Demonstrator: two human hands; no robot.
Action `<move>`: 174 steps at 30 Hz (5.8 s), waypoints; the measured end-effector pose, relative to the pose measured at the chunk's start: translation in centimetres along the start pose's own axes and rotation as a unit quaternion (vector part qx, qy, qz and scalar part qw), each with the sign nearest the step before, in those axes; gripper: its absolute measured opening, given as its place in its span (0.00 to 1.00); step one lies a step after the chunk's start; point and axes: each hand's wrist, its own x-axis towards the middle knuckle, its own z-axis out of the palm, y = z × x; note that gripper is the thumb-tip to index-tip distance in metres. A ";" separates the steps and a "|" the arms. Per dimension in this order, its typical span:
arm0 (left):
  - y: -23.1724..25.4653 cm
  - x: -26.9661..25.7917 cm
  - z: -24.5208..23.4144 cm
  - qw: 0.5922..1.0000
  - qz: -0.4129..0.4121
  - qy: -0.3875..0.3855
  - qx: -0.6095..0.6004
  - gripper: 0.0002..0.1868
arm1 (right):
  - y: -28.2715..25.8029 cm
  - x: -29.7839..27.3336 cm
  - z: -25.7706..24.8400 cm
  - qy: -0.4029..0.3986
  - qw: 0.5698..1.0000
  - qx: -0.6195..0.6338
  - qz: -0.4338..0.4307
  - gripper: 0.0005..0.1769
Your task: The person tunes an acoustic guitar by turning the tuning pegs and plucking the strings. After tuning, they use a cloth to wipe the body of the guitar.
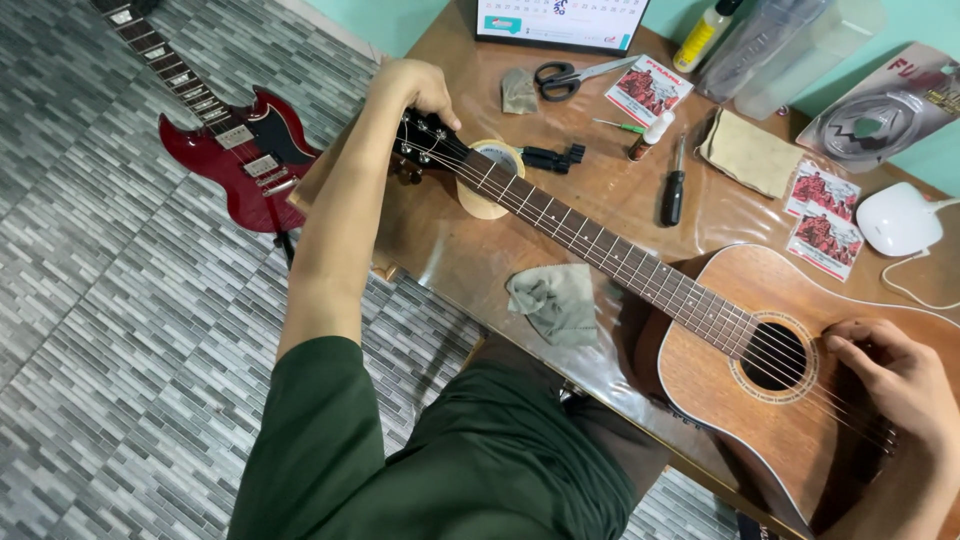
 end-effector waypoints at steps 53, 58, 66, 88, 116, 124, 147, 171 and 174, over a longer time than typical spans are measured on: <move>11.6 -12.3 17.9 0.768 0.345 0.534 -0.075 0.25 | 3.6 0.4 0.3 -0.020 0.998 0.036 -0.047 0.05; 11.6 -12.4 17.7 0.769 0.345 0.533 -0.071 0.24 | 3.6 0.1 0.4 0.001 0.997 0.061 -0.049 0.02; 11.6 -12.4 17.7 0.774 0.344 0.528 -0.061 0.25 | 3.0 0.1 0.3 -0.001 0.998 0.036 -0.053 0.04; 9.7 -11.9 19.0 0.761 0.330 0.548 -0.110 0.24 | 0.7 -0.1 0.2 -0.058 0.998 -0.004 0.013 0.11; 10.8 -13.0 19.5 0.765 0.350 0.533 -0.090 0.25 | 0.1 0.0 -0.1 -0.078 0.994 -0.064 0.035 0.17; 10.7 -13.2 19.7 0.772 0.346 0.525 -0.093 0.26 | 1.9 0.1 -0.2 -0.080 0.995 -0.052 -0.017 0.11; 10.1 -12.6 18.1 0.778 0.321 0.530 -0.100 0.24 | 0.1 0.0 -0.1 -0.074 0.995 -0.060 0.030 0.14; -2.9 -1.0 4.5 0.931 0.079 0.330 -0.139 0.09 | 4.4 0.1 1.2 -0.028 0.998 0.039 -0.027 0.12; -3.5 1.5 3.7 0.983 0.027 0.179 -0.043 0.35 | 6.4 0.3 1.6 -0.019 0.997 0.068 -0.024 0.11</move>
